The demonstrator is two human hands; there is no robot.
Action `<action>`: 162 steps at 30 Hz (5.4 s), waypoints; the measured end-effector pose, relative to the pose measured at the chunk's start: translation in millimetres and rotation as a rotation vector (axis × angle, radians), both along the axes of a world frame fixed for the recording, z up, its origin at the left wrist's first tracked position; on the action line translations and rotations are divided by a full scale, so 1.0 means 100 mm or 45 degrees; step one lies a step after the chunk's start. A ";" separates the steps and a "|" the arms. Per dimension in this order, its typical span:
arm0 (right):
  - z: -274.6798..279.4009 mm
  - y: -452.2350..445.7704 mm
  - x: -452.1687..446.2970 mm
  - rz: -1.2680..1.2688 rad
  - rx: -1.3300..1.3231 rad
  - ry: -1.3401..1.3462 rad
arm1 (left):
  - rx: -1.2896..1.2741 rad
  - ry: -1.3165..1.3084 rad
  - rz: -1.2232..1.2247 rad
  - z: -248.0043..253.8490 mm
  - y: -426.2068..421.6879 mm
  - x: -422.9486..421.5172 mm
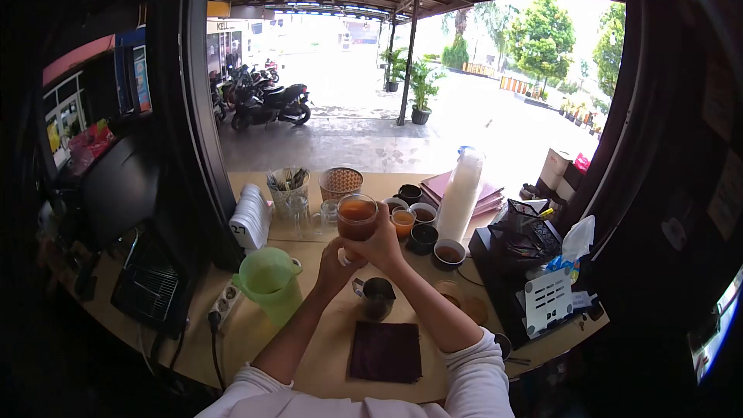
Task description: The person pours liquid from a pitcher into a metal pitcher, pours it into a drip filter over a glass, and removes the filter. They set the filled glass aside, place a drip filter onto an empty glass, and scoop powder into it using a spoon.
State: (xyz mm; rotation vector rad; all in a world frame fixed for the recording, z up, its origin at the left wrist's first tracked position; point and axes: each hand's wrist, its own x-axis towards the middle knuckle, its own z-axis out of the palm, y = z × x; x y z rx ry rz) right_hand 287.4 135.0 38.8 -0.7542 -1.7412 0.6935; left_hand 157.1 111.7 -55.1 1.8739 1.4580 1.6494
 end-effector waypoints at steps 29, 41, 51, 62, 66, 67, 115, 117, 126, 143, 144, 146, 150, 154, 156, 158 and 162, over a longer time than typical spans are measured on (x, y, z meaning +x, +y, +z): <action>-0.83 0.67 -0.07 0.011 -0.218 -0.188 | -0.356 -0.264 0.015 -0.75 0.50 -0.04; -0.72 0.75 0.02 0.065 -0.153 -0.203 | -0.123 -0.426 -0.158 -1.26 0.65 -0.09; -0.26 0.68 -0.05 -0.039 -0.024 -0.830 | -0.243 -0.772 -0.136 -1.00 0.12 -0.11; -0.27 0.73 -0.10 -0.045 -0.044 -0.758 | -0.197 -0.562 -0.097 -0.87 -0.23 -0.12; -0.38 0.85 -0.16 -0.031 -0.055 -0.677 | -0.199 -0.644 -0.157 -1.02 -0.21 -0.15; -0.39 0.91 -0.17 -0.030 -0.050 -0.658 | -0.175 -0.669 -0.187 -1.04 -0.19 -0.15; -0.59 1.81 -0.37 0.039 0.004 -0.616 | -0.292 -0.681 -0.317 -0.91 -0.63 -0.24; -0.56 1.78 -0.37 0.021 -0.021 -0.652 | -0.283 -0.686 -0.329 -0.93 -0.64 -0.24; -0.41 1.63 -0.34 -0.018 -0.097 -0.723 | -0.292 -0.664 -0.368 -0.92 -0.67 -0.25; -0.25 1.31 -0.35 0.007 -0.103 -0.763 | -0.306 -0.533 -0.294 -0.94 -0.71 -0.22; -0.22 1.26 -0.35 0.016 -0.094 -0.764 | -0.307 -0.511 -0.286 -0.93 -0.73 -0.22; -0.24 1.24 -0.34 0.013 -0.075 -0.772 | -0.315 -0.484 -0.275 -0.90 -0.76 -0.23; -0.29 1.26 -0.34 -0.023 -0.067 -0.801 | -0.357 -0.479 -0.276 -0.88 -0.77 -0.23; -0.26 1.21 -0.32 -0.039 -0.065 -0.825 | -0.352 -0.520 -0.297 -0.88 -0.78 -0.23; -0.25 1.19 -0.29 -0.030 -0.045 -0.823 | -0.349 -0.502 -0.285 -0.90 -0.77 -0.23; -0.24 1.16 -0.25 -0.026 -0.042 -0.825 | -0.355 -0.491 -0.284 -0.92 -0.76 -0.23; -0.20 1.12 -0.20 -0.024 -0.085 -0.874 | -0.370 -0.497 -0.289 -0.93 -0.75 -0.24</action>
